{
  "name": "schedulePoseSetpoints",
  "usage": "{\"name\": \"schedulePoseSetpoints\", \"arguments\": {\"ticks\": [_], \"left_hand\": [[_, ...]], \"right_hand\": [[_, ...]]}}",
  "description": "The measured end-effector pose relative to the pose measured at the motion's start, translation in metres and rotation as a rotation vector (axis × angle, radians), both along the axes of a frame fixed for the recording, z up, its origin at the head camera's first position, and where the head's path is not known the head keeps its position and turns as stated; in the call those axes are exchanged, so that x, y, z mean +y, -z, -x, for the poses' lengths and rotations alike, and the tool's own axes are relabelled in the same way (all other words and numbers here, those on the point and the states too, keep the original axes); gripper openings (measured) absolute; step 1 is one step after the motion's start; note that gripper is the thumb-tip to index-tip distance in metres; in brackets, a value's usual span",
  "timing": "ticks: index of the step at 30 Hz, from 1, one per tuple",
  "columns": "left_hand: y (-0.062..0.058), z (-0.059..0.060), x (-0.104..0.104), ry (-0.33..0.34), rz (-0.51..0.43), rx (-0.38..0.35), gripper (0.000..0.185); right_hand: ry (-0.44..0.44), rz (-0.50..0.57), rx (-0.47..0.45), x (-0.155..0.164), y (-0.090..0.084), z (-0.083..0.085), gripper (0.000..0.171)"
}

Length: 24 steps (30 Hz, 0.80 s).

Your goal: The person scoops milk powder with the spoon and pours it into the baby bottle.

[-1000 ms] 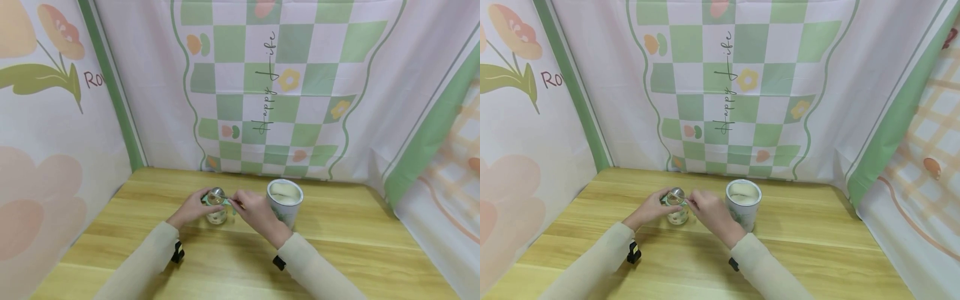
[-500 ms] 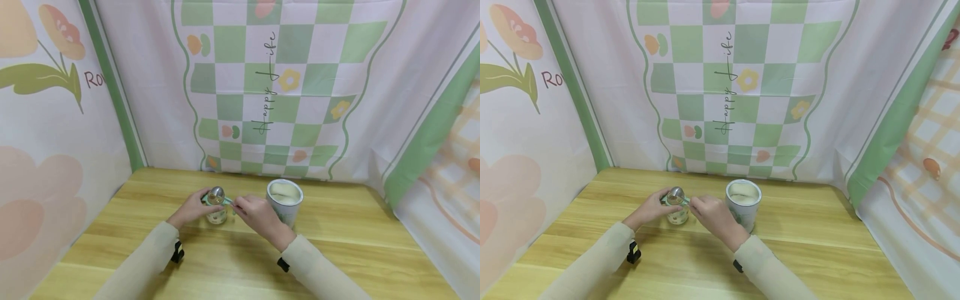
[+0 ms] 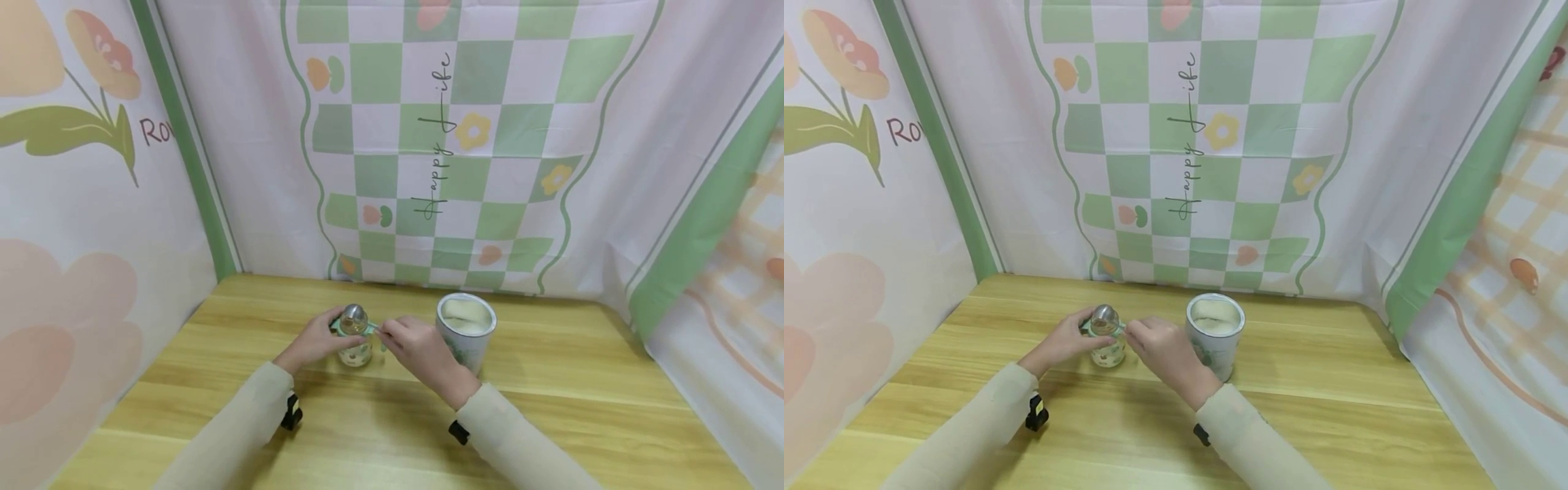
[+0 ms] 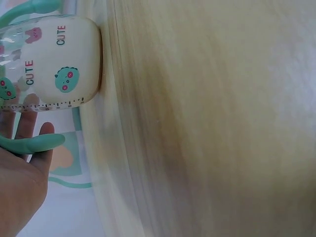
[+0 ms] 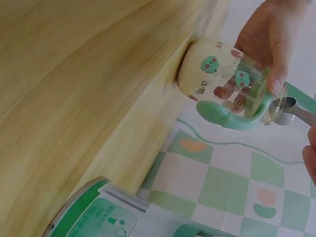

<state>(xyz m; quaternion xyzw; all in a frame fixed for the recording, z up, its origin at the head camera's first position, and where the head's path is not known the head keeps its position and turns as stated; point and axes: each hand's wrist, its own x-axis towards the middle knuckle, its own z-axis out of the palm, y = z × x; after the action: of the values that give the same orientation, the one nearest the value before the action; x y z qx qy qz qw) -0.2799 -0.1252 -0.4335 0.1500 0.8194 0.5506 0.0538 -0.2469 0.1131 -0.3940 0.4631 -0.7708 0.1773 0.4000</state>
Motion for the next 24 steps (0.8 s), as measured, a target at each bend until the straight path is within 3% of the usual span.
{"name": "schedulePoseSetpoints", "arguments": {"ticks": [9, 16, 24], "left_hand": [[-0.001, 0.0, -0.001, -0.002, -0.008, -0.003, 0.075], [-0.003, -0.002, -0.001, -0.03, 0.019, 0.0, 0.081], [0.001, 0.0, -0.003, -0.006, -0.012, -0.023, 0.075]], "right_hand": [[-0.016, 0.138, -0.178, 0.002, -0.004, 0.001, 0.01], [-0.036, 0.36, -0.448, 0.003, -0.007, 0.002, 0.007], [-0.026, 0.551, -0.747, 0.007, -0.019, -0.004, 0.011]]}}
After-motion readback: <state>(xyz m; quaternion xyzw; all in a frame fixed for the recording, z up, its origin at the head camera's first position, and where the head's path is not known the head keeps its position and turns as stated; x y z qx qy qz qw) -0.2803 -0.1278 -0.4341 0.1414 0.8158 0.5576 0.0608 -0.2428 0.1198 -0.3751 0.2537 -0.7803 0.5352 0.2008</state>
